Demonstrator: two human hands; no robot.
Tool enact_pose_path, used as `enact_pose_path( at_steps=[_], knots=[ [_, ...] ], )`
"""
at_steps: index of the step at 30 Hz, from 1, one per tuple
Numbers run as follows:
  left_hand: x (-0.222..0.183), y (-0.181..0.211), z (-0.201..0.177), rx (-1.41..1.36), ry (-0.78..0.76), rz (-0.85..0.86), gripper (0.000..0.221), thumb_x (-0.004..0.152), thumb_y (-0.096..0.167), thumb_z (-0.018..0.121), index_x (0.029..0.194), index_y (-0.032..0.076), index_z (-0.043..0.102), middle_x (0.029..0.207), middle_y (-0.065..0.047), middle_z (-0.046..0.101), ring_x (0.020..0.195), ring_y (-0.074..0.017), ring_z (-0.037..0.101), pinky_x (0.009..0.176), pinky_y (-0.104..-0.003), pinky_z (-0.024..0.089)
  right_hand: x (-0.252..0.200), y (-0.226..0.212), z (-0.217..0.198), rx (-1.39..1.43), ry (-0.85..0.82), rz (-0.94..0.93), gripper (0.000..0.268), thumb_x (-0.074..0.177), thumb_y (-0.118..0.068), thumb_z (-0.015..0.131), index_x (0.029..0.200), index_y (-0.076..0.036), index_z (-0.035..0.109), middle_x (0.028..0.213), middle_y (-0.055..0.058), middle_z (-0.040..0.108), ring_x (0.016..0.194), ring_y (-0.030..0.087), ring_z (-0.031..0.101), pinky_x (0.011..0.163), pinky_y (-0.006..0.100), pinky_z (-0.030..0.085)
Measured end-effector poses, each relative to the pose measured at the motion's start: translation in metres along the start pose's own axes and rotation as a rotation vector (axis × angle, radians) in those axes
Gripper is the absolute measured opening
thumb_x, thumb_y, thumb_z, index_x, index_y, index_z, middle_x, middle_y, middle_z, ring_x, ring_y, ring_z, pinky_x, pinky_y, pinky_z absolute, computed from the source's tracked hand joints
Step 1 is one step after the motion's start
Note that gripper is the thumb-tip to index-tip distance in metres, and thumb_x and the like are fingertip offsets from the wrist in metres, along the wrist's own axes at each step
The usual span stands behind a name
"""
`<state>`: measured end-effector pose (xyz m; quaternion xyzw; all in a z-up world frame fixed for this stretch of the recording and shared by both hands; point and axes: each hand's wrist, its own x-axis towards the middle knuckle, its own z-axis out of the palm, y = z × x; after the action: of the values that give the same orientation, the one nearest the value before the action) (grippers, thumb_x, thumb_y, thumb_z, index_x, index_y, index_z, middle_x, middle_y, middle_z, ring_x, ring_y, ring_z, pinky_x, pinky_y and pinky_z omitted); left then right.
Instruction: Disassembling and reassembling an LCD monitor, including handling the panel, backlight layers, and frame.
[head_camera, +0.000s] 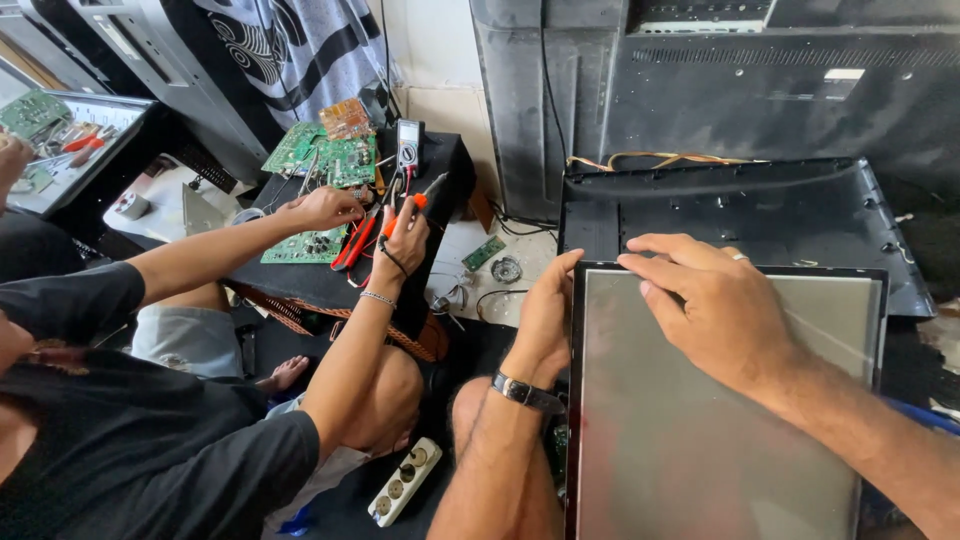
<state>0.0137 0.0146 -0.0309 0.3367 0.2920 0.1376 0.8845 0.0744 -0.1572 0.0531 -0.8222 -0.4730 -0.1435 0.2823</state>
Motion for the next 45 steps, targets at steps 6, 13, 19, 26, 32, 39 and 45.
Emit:
enact_pose_path(
  at_steps=[6,13,19,26,32,39,45],
  knots=[
    [0.004,0.001,-0.002,-0.049,-0.158,-0.072,0.024,0.099,0.026,0.063,0.086,0.007,0.068,0.081,-0.002,0.065,0.068,-0.0103,0.054,0.065,-0.022,0.043,-0.001,0.002,-0.002,0.095,0.008,-0.001,0.036,0.08,0.0,0.062,0.112,-0.009,0.077,0.128,0.003,0.071,0.104,0.023,0.066,0.091,0.037,0.05],
    [0.007,-0.002,-0.001,-0.049,-0.094,-0.076,0.018,0.099,0.021,0.066,0.092,0.005,0.07,0.085,-0.002,0.064,0.073,-0.0103,0.055,0.068,-0.023,0.044,-0.001,0.002,-0.004,0.145,0.019,0.018,0.041,0.076,0.006,0.055,0.11,-0.005,0.076,0.123,0.006,0.072,0.098,0.025,0.066,0.087,0.036,0.05],
    [-0.008,0.003,0.009,-0.06,-0.107,-0.044,0.019,0.097,0.027,0.065,0.09,0.009,0.067,0.083,0.0,0.061,0.074,-0.0096,0.052,0.07,-0.023,0.041,0.002,-0.003,-0.007,0.127,0.006,0.066,0.035,0.079,0.0,0.059,0.11,-0.006,0.074,0.117,0.005,0.073,0.098,0.025,0.065,0.088,0.037,0.05],
    [-0.031,0.016,0.019,0.243,-0.14,0.154,0.027,0.096,0.031,0.065,0.09,0.005,0.065,0.09,-0.005,0.064,0.08,-0.0132,0.054,0.078,-0.027,0.043,0.007,0.005,-0.036,0.144,-0.096,0.119,0.041,0.083,-0.013,0.065,0.123,-0.01,0.071,0.125,0.005,0.073,0.103,0.031,0.07,0.088,0.041,0.054],
    [-0.026,0.015,0.009,0.204,-0.102,0.226,0.02,0.093,0.024,0.067,0.083,0.007,0.065,0.088,-0.002,0.06,0.081,-0.0133,0.05,0.079,-0.027,0.039,-0.025,0.074,-0.073,-0.152,-0.088,0.668,0.041,0.105,-0.037,0.053,0.132,-0.013,0.072,0.117,0.007,0.077,0.097,0.034,0.072,0.079,0.045,0.054],
    [-0.025,0.014,0.015,0.285,-0.116,0.239,0.023,0.093,0.024,0.064,0.077,0.008,0.061,0.081,0.0,0.057,0.075,-0.0124,0.046,0.074,-0.027,0.037,-0.091,0.149,-0.038,0.969,0.026,0.893,0.048,0.113,-0.029,0.051,0.102,0.013,0.072,0.091,0.019,0.07,0.074,0.023,0.059,0.066,0.033,0.044],
    [-0.021,0.015,0.023,0.406,-0.04,0.234,0.028,0.092,0.027,0.062,0.088,0.001,0.07,0.096,-0.005,0.064,0.09,-0.0173,0.053,0.086,-0.028,0.039,-0.099,0.158,-0.029,1.199,0.144,0.858,0.044,0.116,-0.032,0.048,0.102,0.004,0.07,0.093,0.011,0.071,0.074,0.016,0.061,0.068,0.029,0.046]
  ],
)
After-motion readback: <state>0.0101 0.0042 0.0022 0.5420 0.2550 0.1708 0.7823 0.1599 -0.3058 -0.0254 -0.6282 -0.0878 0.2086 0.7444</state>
